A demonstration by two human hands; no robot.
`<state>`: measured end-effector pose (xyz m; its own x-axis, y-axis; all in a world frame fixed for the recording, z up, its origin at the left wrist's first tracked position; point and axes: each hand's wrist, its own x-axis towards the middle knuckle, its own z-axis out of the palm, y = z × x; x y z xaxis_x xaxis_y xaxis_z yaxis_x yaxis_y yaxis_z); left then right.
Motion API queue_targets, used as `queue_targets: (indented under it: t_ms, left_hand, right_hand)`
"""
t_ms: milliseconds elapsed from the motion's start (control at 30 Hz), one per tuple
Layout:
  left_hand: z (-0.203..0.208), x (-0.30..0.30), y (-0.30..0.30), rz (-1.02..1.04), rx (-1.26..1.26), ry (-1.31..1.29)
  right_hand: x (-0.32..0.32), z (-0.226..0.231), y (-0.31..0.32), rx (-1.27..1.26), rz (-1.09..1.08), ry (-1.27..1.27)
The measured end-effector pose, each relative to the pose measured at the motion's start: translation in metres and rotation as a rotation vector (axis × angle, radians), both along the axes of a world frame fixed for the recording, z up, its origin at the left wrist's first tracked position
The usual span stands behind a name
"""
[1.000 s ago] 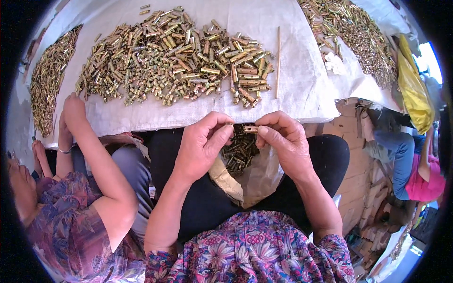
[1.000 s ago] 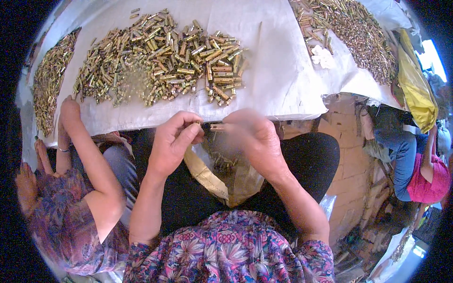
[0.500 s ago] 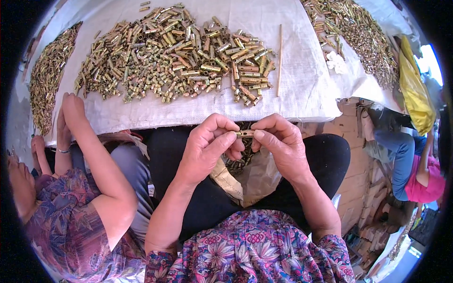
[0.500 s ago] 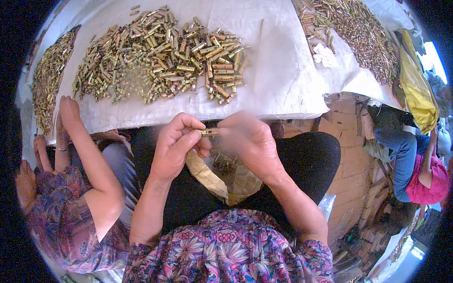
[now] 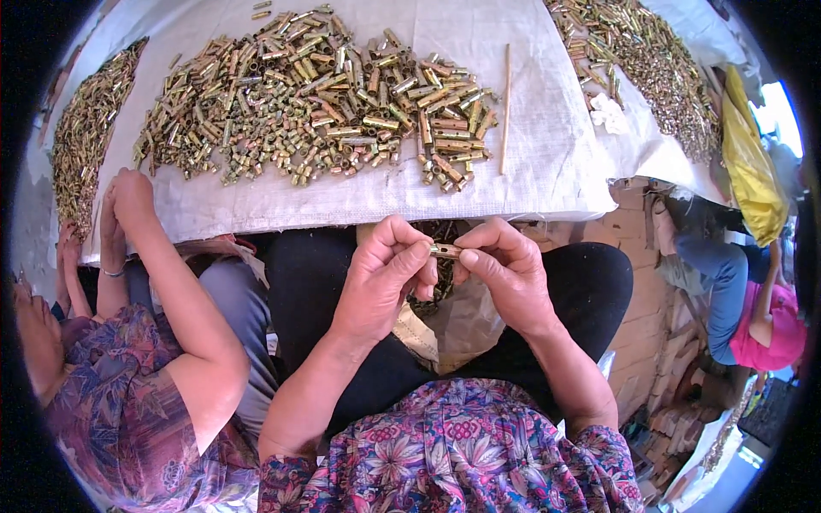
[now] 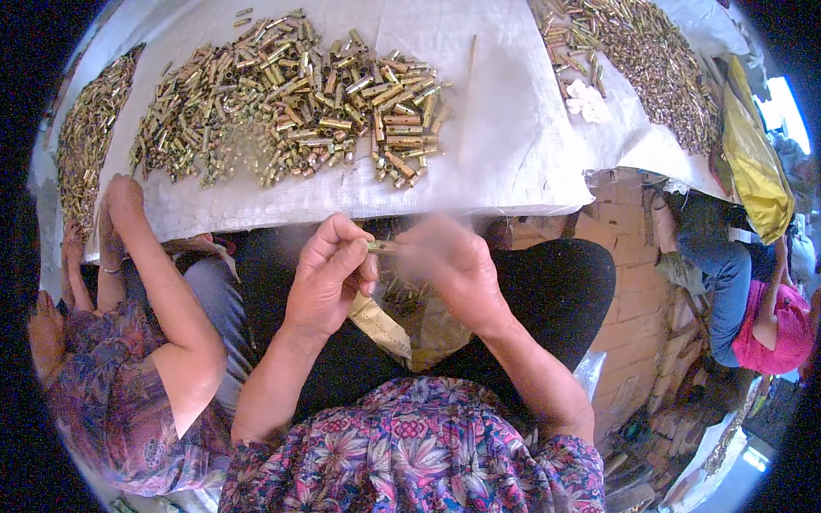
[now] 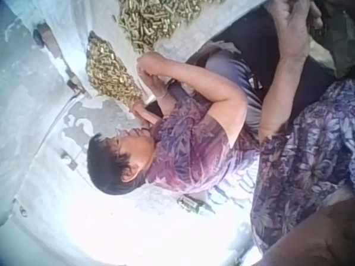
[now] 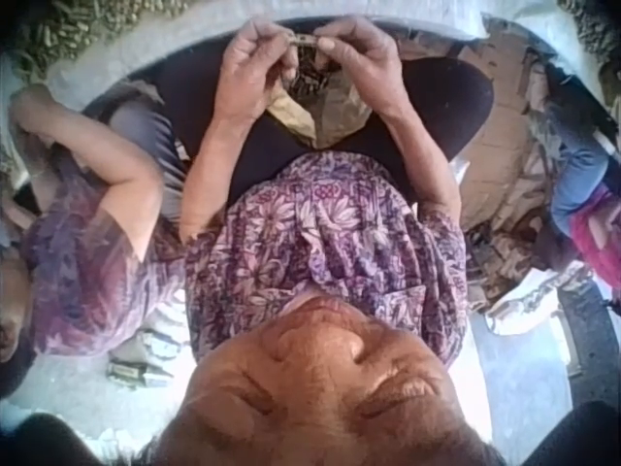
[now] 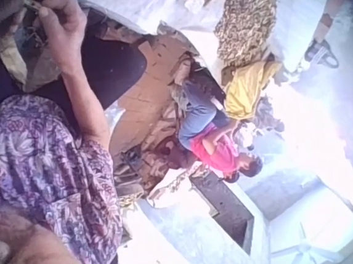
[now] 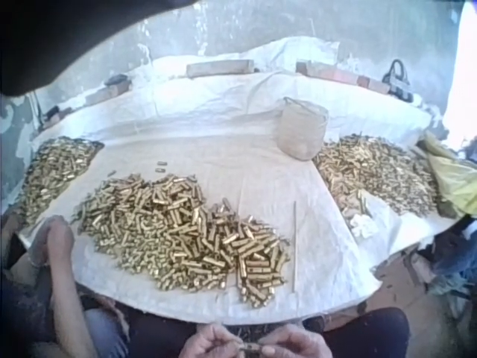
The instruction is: Sorting and inspecting ammunition components on a table.
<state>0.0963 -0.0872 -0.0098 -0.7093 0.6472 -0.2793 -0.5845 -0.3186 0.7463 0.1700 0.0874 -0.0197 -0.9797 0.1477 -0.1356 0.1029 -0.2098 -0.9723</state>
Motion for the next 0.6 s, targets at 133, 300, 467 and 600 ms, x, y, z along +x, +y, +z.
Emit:
queue_targets:
  t_ms: [133, 300, 467, 600]
  left_hand:
    - [-0.004, 0.003, 0.001, -0.008, 0.063, -0.090]
    - [-0.006, 0.014, 0.000, -0.123, 0.311, -0.299]
    - [-0.004, 0.004, -0.008, -0.214, 0.351, -0.263]
    - [0.012, -0.023, -0.024, -0.194, -0.259, 0.347]
  right_hand:
    - [0.002, 0.006, -0.002, 0.122, -0.015, 0.066]
    - [0.007, 0.014, -0.010, -0.135, 0.035, 0.009]
    - [0.005, 0.022, -0.003, -0.109, 0.164, -0.050]
    - [-0.011, 0.040, 0.019, 0.423, 0.128, 0.072]
